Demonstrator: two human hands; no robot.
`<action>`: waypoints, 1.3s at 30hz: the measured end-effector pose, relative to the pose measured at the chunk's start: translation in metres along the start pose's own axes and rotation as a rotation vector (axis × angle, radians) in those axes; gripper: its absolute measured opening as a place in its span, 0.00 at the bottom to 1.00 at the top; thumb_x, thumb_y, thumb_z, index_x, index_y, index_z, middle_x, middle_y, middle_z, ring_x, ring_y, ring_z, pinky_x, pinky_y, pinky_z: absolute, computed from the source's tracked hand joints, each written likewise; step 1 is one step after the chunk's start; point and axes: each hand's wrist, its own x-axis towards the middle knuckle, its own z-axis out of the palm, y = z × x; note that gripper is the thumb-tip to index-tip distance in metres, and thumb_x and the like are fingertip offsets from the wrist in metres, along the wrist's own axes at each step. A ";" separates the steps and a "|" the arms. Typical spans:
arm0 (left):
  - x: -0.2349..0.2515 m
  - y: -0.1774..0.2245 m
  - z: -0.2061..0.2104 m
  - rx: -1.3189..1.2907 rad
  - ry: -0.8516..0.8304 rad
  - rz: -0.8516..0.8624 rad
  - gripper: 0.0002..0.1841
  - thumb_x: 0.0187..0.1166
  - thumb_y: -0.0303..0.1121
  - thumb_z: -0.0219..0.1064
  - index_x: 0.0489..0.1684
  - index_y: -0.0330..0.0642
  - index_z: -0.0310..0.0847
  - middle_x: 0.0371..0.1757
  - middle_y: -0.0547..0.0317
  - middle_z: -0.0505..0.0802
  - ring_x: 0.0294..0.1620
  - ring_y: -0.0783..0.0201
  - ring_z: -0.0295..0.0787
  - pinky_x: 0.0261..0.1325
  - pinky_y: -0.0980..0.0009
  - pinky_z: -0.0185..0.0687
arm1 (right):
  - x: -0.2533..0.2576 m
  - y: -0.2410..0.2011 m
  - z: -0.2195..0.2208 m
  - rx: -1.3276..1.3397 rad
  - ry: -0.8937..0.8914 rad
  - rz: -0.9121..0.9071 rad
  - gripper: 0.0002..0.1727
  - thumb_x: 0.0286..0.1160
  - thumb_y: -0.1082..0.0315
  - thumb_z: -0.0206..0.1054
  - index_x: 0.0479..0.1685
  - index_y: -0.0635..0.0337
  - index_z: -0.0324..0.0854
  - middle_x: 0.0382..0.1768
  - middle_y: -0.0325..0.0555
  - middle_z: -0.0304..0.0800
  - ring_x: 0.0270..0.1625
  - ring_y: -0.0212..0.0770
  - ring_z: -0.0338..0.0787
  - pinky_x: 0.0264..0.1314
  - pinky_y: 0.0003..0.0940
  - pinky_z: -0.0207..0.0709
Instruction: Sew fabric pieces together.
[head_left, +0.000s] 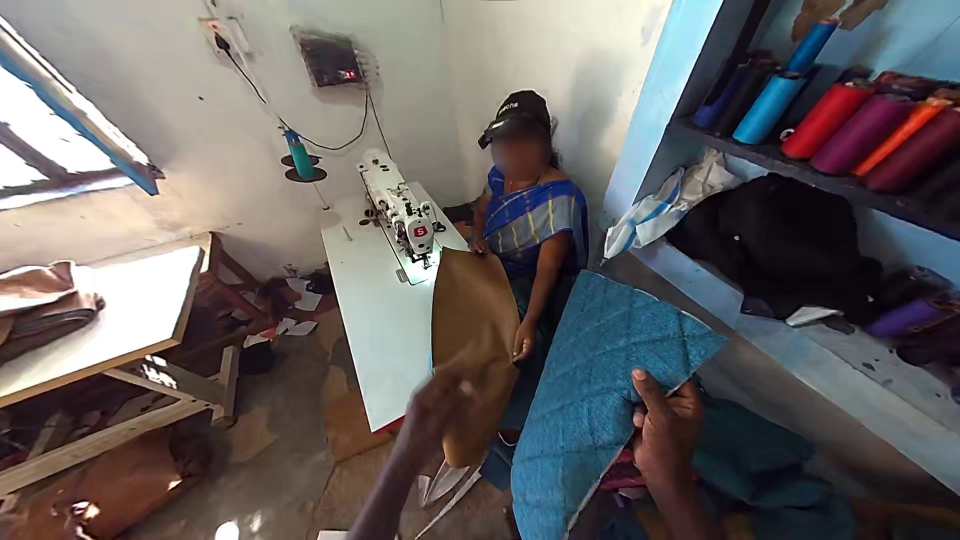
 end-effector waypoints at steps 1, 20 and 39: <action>0.022 0.022 0.002 -0.210 0.053 0.059 0.26 0.86 0.43 0.64 0.82 0.49 0.69 0.45 0.54 0.95 0.42 0.61 0.93 0.53 0.62 0.91 | 0.000 0.000 -0.005 -0.002 0.005 -0.002 0.10 0.74 0.76 0.71 0.51 0.60 0.82 0.26 0.43 0.87 0.12 0.28 0.72 0.09 0.20 0.66; -0.028 0.008 0.146 0.570 -0.536 0.030 0.56 0.71 0.51 0.75 0.96 0.37 0.39 0.96 0.41 0.50 0.95 0.46 0.50 0.89 0.50 0.61 | 0.047 -0.044 0.032 0.152 0.184 -0.126 0.13 0.83 0.70 0.65 0.62 0.54 0.72 0.37 0.35 0.85 0.22 0.24 0.79 0.20 0.16 0.75; 0.049 -0.079 0.099 -0.133 -0.117 -0.318 0.16 0.85 0.34 0.66 0.66 0.38 0.82 0.51 0.50 0.95 0.47 0.58 0.94 0.53 0.56 0.92 | 0.187 0.018 0.088 -0.081 -0.050 -0.321 0.18 0.81 0.64 0.69 0.58 0.65 0.70 0.31 0.45 0.85 0.19 0.38 0.85 0.22 0.36 0.87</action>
